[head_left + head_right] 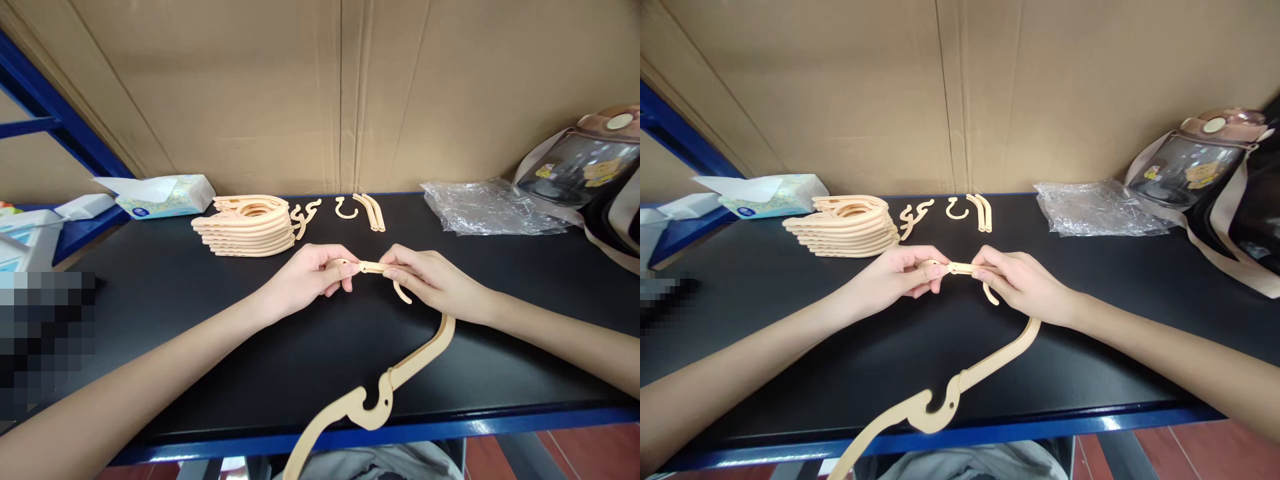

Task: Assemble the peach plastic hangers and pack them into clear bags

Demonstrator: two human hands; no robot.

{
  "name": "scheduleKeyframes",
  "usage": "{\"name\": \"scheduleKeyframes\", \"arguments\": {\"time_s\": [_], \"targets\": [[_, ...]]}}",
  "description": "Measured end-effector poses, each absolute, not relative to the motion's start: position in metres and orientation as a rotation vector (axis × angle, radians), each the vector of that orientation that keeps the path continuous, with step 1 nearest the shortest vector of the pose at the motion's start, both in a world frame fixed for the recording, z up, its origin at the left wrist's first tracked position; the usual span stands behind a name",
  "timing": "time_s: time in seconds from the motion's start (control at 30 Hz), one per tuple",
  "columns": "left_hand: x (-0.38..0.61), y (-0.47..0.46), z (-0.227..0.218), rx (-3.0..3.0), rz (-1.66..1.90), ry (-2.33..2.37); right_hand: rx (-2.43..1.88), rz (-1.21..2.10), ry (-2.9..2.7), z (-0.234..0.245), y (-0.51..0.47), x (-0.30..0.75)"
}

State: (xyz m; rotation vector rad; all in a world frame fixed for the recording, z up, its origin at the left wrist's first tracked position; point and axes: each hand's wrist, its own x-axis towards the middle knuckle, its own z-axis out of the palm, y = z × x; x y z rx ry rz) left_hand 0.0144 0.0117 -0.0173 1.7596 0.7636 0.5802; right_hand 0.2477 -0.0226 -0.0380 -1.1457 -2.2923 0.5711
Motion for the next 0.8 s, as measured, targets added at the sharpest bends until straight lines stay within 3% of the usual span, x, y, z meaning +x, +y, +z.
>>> {"name": "scheduleKeyframes", "arguments": {"time_s": [0.8], "targets": [[0.0083,0.018,-0.023,2.066,0.523,0.751,-1.262,0.68,-2.309,-0.0327,-0.0208,0.242]]}}
